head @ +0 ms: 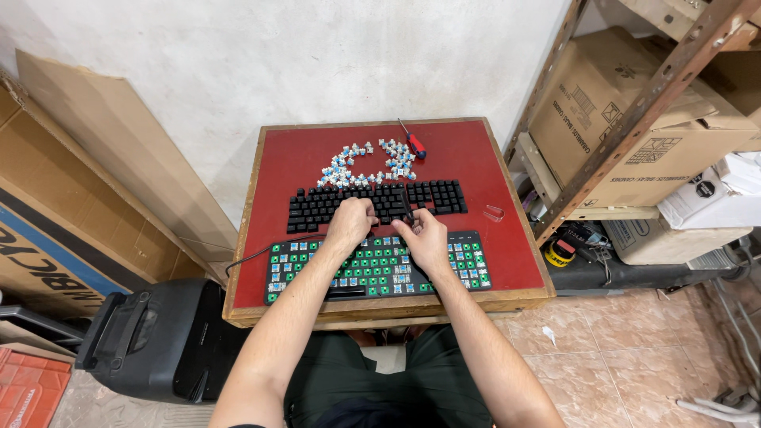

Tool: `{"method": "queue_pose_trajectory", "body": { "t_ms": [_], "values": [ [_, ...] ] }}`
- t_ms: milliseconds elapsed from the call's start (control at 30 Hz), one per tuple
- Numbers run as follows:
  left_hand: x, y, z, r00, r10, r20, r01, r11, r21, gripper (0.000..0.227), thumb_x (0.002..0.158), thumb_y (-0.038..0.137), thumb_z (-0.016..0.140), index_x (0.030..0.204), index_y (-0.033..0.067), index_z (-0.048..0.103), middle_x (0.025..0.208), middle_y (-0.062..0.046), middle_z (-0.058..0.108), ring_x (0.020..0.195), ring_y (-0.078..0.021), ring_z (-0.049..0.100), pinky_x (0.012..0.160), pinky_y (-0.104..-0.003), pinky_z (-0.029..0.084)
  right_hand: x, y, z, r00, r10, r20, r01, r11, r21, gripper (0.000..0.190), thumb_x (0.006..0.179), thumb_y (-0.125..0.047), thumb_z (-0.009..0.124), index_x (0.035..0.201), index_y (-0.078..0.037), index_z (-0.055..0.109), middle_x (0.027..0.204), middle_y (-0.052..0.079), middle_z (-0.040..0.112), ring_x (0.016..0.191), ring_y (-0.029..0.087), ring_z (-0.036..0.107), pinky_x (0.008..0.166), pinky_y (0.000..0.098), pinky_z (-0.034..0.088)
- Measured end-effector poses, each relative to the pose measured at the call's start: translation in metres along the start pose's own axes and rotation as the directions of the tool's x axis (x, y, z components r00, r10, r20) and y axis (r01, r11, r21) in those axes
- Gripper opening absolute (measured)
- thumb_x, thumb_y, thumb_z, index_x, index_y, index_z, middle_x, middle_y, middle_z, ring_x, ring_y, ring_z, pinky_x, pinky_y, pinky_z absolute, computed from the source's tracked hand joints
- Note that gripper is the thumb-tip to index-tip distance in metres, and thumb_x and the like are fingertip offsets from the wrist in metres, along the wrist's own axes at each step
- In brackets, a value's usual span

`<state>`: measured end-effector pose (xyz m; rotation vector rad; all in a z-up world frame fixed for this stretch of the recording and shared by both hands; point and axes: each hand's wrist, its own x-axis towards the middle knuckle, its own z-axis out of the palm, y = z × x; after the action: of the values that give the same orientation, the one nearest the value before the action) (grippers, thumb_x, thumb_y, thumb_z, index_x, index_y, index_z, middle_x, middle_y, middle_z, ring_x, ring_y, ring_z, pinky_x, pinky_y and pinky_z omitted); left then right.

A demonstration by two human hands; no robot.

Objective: The person uses a keycap puller to remove keycaps from a mechanical keyboard and places them on the table. They then pick up switches from a pile and insert them into the keyboard's PCB one by one.

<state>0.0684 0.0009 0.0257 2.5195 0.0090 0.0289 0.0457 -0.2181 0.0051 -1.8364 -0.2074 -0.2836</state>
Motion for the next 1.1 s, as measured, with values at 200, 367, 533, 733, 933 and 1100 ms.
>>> {"method": "queue_pose_trajectory", "body": {
  "t_ms": [200,367,533,733,933,1100],
  "values": [
    [0.0,0.0,-0.001,0.999,0.03,-0.036,-0.03,0.999,-0.025,0.01,0.098,0.022,0.083,0.103,0.0135,0.082,0.107,-0.013,0.073,0.111,-0.0391,0.081,0.092,-0.051,0.068,0.002,0.007,0.001,1.0,0.013,0.012,-0.013,0.998,-0.063,0.022,0.099,-0.031,0.092,0.1,-0.012,0.082,0.069,0.002,0.076,0.062,0.012,0.067,0.065,0.031,0.055],
    [-0.042,0.022,-0.042,0.995,0.093,-0.045,-0.093,0.996,-0.009,0.012,0.101,0.02,0.08,0.108,0.0105,0.081,0.111,-0.015,0.074,0.116,-0.0424,0.078,0.097,-0.055,0.067,0.001,0.007,0.002,0.999,-0.003,0.048,0.007,0.996,-0.089,0.019,0.1,-0.03,0.091,0.102,-0.013,0.083,0.068,0.003,0.076,0.062,0.014,0.068,0.066,0.0324,0.056],
    [-0.081,-0.014,-0.07,0.979,0.198,-0.039,-0.197,0.98,0.025,0.012,0.103,0.024,0.077,0.11,0.0153,0.08,0.11,-0.012,0.077,0.116,-0.0394,0.078,0.097,-0.053,0.066,-0.005,-0.003,0.007,0.985,-0.08,0.152,0.102,0.984,-0.147,0.017,0.097,-0.023,0.091,0.108,-0.012,0.084,0.082,0.007,0.078,0.076,0.018,0.075,0.075,0.0342,0.06],
    [-0.166,-0.031,-0.123,0.979,0.201,0.015,-0.202,0.979,0.035,0.017,0.105,0.022,0.076,0.117,0.0108,0.082,0.115,-0.015,0.082,0.121,-0.0387,0.078,0.101,-0.052,0.064,-0.031,-0.038,0.007,0.821,-0.286,0.493,0.488,0.801,-0.347,0.026,0.098,-0.011,0.08,0.123,-0.017,0.082,0.107,0.008,0.082,0.106,0.036,0.08,0.099,0.0489,0.063],
    [-0.197,-0.067,-0.104,0.946,0.275,0.172,-0.303,0.939,0.165,0.039,0.098,0.039,0.087,0.127,0.0134,0.082,0.13,-0.011,0.081,0.133,-0.0299,0.075,0.112,-0.041,0.061,-0.077,-0.084,0.008,0.627,-0.249,0.738,0.646,0.695,-0.314,0.036,0.092,-0.035,0.091,0.121,-0.015,0.084,0.128,0.006,0.08,0.111,0.035,0.082,0.096,0.047,0.066],
    [-0.201,-0.082,-0.084,0.945,0.311,0.098,-0.326,0.898,0.296,0.041,0.096,0.037,0.089,0.127,0.0103,0.082,0.139,-0.008,0.078,0.137,-0.0261,0.072,0.114,-0.039,0.059,-0.083,-0.04,0.02,0.655,-0.259,0.71,0.672,0.63,-0.39,0.029,0.093,-0.031,0.087,0.118,-0.017,0.083,0.129,-0.004,0.077,0.107,0.031,0.082,0.093,0.0453,0.067]
  ]
}}
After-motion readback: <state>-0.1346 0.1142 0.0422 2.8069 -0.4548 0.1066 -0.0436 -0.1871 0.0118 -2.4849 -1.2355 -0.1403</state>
